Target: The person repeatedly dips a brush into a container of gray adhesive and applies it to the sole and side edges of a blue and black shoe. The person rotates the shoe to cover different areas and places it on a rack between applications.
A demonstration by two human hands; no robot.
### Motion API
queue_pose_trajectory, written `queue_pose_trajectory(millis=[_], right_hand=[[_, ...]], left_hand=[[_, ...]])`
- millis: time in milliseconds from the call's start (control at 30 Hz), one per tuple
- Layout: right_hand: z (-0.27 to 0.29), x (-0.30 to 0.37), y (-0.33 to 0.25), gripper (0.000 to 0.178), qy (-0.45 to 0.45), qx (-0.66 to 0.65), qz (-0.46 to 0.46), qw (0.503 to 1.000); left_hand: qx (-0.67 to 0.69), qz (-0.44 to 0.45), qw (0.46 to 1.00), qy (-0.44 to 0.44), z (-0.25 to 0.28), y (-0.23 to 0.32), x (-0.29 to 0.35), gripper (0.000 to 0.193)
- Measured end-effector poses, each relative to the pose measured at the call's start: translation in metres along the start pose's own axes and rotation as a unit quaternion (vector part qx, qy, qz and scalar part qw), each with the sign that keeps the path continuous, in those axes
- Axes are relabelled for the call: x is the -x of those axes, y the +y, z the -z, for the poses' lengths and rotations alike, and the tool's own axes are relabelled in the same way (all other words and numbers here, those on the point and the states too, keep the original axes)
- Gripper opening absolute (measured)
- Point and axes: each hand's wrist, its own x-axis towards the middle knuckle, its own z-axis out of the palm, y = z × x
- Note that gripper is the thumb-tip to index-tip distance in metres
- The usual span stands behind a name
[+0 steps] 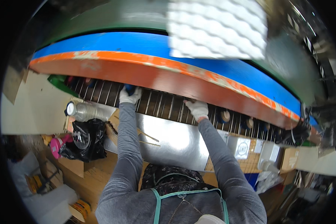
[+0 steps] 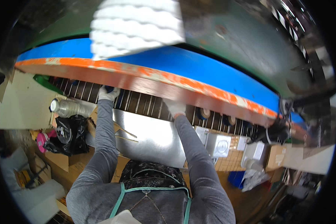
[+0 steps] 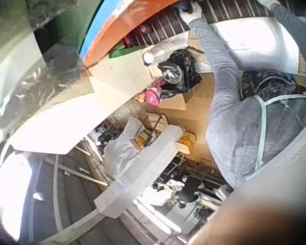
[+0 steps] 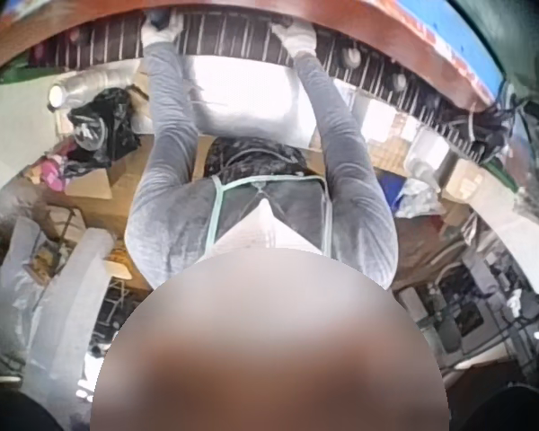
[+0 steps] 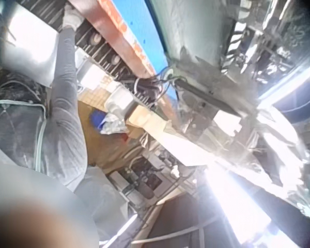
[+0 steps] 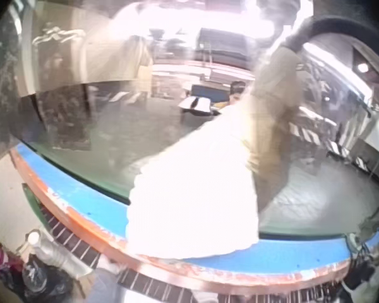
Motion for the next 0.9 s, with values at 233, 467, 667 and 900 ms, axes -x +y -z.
queue_pose_trajectory(millis=[233,467,667,900], right_hand=[[0.038,-0.007,0.016,0.062,-0.01,-0.03,-0.051,0.998],[0.122,0.139,0.005,0.06,-0.033,-0.279,-0.07,0.957],[0.164,0.295,0.038,0.061,-0.035,-0.403,-0.043,0.913],[0.21,0.405,0.156,0.009,0.067,-0.018,-0.146,0.987]], left_hand=[[-0.167,-0.099,0.979,0.068,0.013,-0.002,0.027,0.084],[-0.418,0.19,0.856,-0.24,0.041,-0.151,0.178,0.104],[-0.341,0.222,0.844,-0.35,0.149,-0.233,0.28,0.097],[-0.335,0.17,0.868,-0.326,0.205,-0.266,0.362,0.091]])
